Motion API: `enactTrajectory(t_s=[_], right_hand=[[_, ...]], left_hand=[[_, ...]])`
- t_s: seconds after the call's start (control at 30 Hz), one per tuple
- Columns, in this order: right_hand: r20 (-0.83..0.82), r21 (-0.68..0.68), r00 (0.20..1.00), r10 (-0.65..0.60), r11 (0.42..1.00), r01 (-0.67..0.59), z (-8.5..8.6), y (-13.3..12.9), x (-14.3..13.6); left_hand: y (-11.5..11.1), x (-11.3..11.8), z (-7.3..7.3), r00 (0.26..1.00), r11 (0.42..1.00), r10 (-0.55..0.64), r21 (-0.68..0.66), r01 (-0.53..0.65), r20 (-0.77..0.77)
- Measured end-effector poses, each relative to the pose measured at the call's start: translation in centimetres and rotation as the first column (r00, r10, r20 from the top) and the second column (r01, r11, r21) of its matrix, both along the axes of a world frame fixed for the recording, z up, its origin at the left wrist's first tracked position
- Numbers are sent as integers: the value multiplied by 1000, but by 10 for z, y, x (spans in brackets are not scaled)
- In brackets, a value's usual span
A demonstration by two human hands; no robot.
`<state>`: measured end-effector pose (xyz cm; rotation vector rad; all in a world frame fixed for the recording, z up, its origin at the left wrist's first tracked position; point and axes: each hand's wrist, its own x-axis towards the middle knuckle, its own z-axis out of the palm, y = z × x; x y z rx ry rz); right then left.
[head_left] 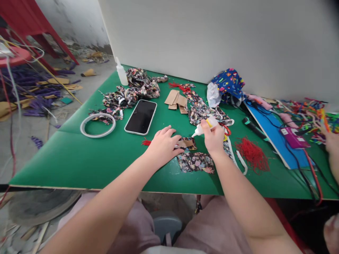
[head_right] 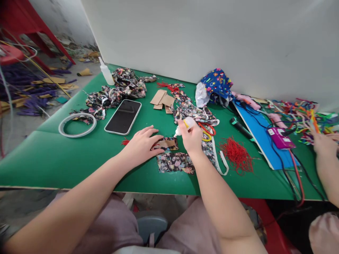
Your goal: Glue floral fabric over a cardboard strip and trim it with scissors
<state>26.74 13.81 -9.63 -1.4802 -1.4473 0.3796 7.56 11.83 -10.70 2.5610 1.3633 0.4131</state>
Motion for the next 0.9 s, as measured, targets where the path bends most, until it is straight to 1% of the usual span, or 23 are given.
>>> enactTrajectory(t_s=[0.17, 0.37, 0.53, 0.6, 0.7, 0.8, 0.9], right_hand=[[-9, -1, 1000, 5, 1000, -5, 0, 1, 1], [-24, -13, 1000, 21, 1000, -21, -3, 3, 2], [-56, -13, 998, 9, 1000, -10, -4, 3, 2], [-93, -4, 996, -4, 1000, 4, -4, 4, 3], [-203, 21, 979, 10, 1000, -6, -6, 9, 6], [-327, 44, 942, 72, 997, -61, -5, 14, 10], [-398, 53, 906, 146, 989, -136, 1, 12, 9]], left_hand=[[-1, 4, -3, 1000, 1000, 1, 1, -1, 4], [0, 3, -4, 1000, 1000, 1, 4, -1, 7], [1, 3, -3, 999, 1000, 6, -2, -6, 35], [3, 2, -1, 998, 1000, 18, 8, -18, 60], [8, -4, 3, 992, 997, 58, 49, -64, 111], [15, -17, 7, 975, 987, 115, 93, -134, 190], [20, -29, 11, 963, 977, 158, 107, -185, 220]])
